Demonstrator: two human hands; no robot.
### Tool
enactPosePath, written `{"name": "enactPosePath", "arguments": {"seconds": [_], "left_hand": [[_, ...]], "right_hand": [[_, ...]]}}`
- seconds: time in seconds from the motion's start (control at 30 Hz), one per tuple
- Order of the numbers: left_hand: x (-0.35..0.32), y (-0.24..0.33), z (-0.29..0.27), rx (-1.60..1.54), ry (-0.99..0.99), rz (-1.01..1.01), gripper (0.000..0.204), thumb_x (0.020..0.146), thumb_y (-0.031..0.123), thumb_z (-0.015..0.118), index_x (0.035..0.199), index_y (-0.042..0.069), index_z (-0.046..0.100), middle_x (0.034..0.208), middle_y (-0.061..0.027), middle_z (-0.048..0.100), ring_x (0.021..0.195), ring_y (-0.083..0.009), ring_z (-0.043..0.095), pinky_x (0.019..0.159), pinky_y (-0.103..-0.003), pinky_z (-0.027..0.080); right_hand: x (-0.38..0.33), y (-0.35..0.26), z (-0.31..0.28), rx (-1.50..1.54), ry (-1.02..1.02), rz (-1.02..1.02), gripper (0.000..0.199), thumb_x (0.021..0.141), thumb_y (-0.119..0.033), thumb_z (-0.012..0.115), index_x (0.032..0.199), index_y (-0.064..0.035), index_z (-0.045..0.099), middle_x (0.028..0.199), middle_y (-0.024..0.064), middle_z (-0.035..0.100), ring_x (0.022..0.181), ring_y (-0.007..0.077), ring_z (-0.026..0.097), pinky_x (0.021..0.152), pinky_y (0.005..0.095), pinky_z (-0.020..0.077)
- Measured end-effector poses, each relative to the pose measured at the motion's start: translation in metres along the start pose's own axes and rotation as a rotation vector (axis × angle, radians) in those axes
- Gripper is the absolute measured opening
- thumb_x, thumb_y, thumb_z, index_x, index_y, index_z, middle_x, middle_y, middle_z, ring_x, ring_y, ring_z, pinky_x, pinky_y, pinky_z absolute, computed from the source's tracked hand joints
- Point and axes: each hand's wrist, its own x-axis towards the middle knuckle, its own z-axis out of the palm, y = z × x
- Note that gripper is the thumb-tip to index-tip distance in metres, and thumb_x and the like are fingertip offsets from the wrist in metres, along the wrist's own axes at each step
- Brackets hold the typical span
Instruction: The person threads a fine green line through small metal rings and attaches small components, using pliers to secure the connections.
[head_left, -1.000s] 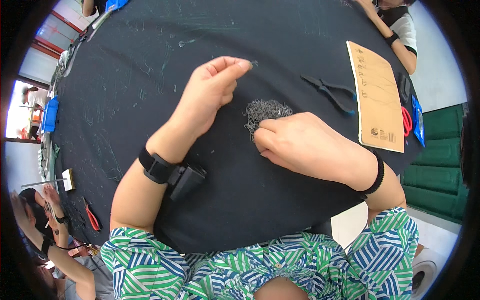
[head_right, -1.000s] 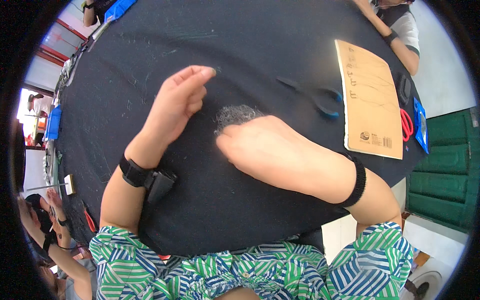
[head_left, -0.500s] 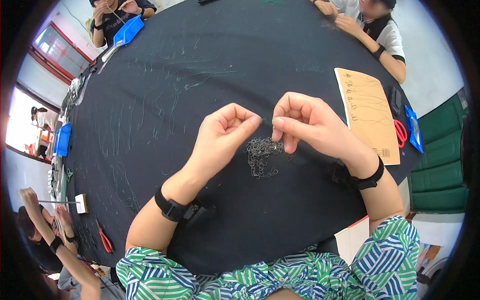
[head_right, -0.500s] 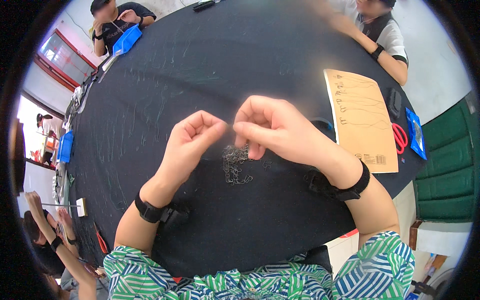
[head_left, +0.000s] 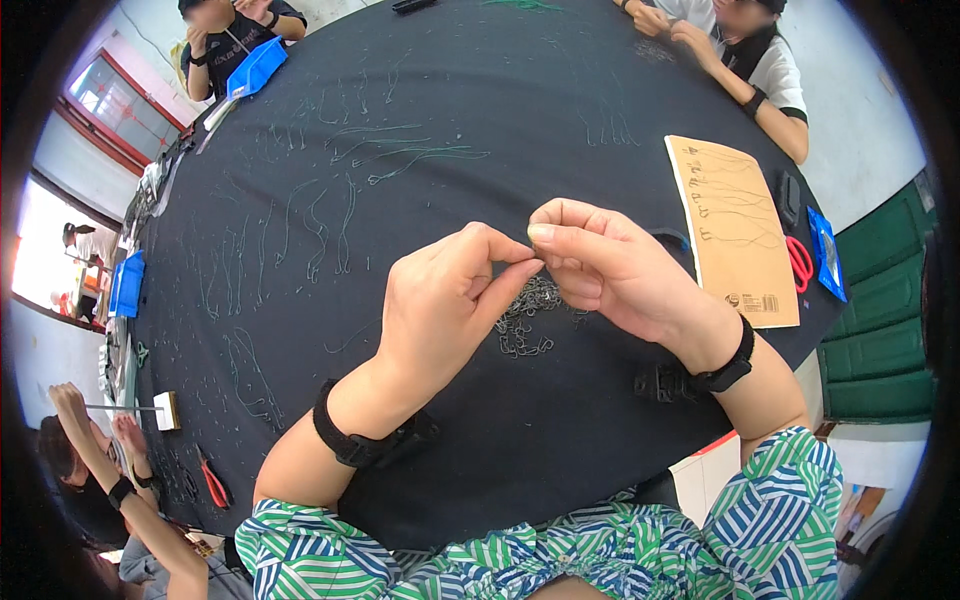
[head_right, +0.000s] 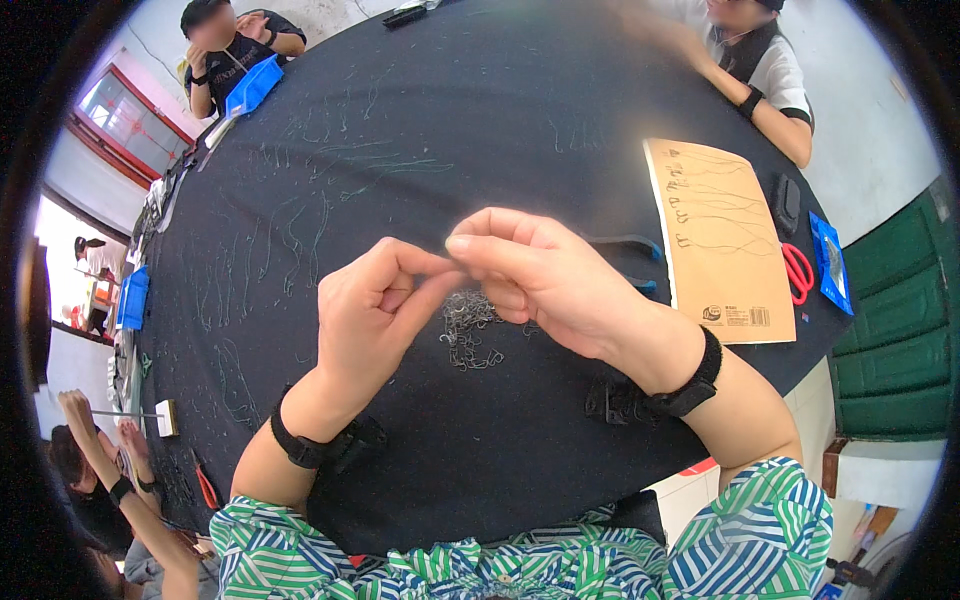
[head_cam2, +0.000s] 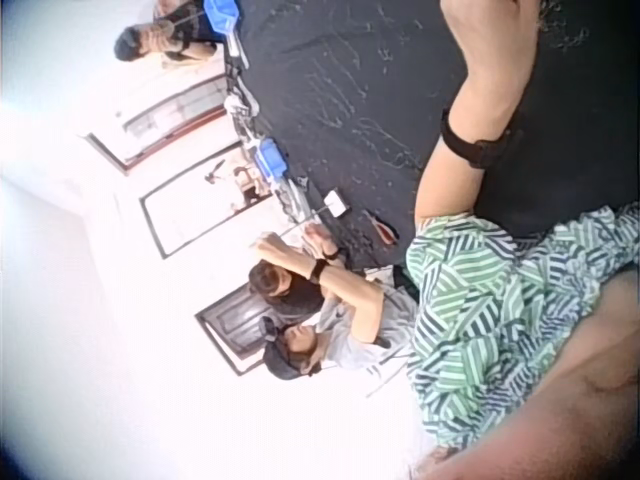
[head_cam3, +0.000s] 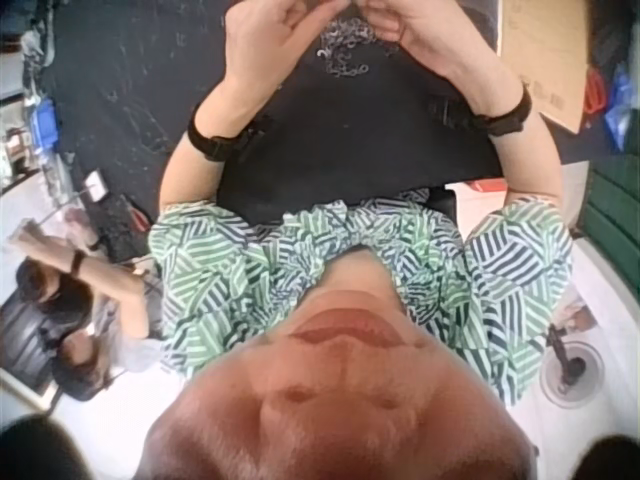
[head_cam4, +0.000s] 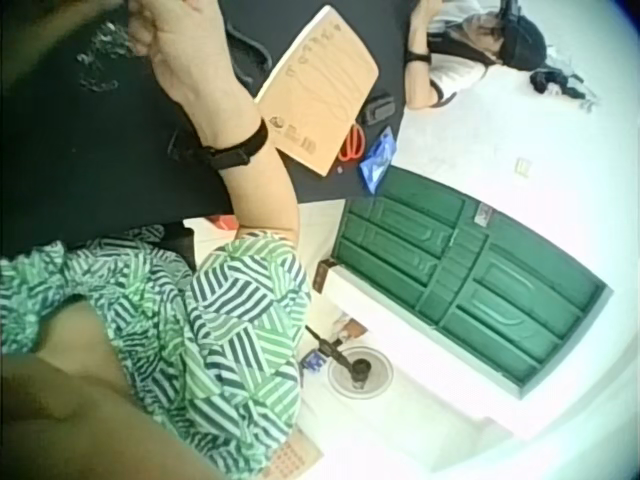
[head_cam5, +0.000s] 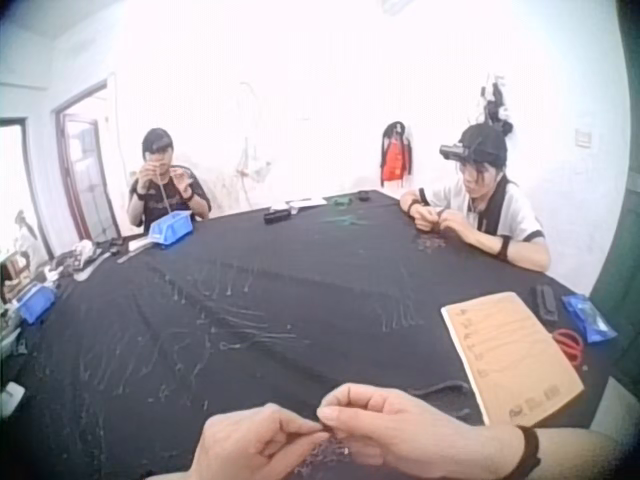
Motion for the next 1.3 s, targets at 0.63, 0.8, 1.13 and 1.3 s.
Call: {"name": "enactPosePath", "arguments": {"seconds": [0.63, 0.8, 1.13, 1.3], "left_hand": [[-0.001, -0.002, -0.001, -0.15, -0.05, -0.196, 0.011, 0.081, 0.007, 0.076, 0.087, 0.003, 0.066, 0.052, 0.004, 0.034, 0.047, -0.0047, 0.032, 0.045, -0.024, 0.028], [0.0, -0.002, -0.001, -0.165, -0.025, -0.197, 0.011, 0.082, 0.007, 0.076, 0.088, 0.003, 0.067, 0.052, 0.0042, 0.034, 0.048, -0.0042, 0.032, 0.046, -0.024, 0.028], [-0.001, -0.003, -0.003, -0.156, -0.043, -0.159, 0.008, 0.086, 0.006, 0.072, 0.086, 0.003, 0.065, 0.057, 0.0107, 0.032, 0.051, 0.0004, 0.028, 0.048, -0.019, 0.022], [0.001, -0.002, -0.006, -0.119, -0.098, -0.164, 0.007, 0.086, 0.007, 0.071, 0.085, 0.003, 0.065, 0.056, 0.01, 0.034, 0.051, 0.0002, 0.028, 0.048, -0.02, 0.022]], "right_hand": [[-0.001, 0.003, 0.0, -0.102, 0.054, -0.125, 0.011, 0.097, -0.019, 0.062, 0.098, -0.0083, 0.06, 0.065, -0.0097, 0.043, 0.052, -0.0006, 0.033, 0.048, 0.0184, 0.0257], [-0.001, 0.006, 0.0, -0.034, 0.052, -0.106, 0.011, 0.097, -0.02, 0.061, 0.098, -0.0089, 0.06, 0.065, -0.0099, 0.042, 0.052, -0.0002, 0.032, 0.048, 0.0183, 0.0256], [0.001, 0.008, -0.004, -0.215, 0.061, -0.262, 0.015, 0.094, -0.018, 0.064, 0.1, -0.0042, 0.063, 0.081, -0.0032, 0.057, 0.059, 0.0027, 0.046, 0.052, 0.0198, 0.0379], [-0.003, -0.005, -0.007, -0.834, 0.175, -0.634, 0.007, 0.089, -0.011, 0.067, 0.093, -0.0062, 0.064, 0.085, 0.0019, 0.06, 0.062, 0.0085, 0.056, 0.053, 0.0253, 0.0443]]}}
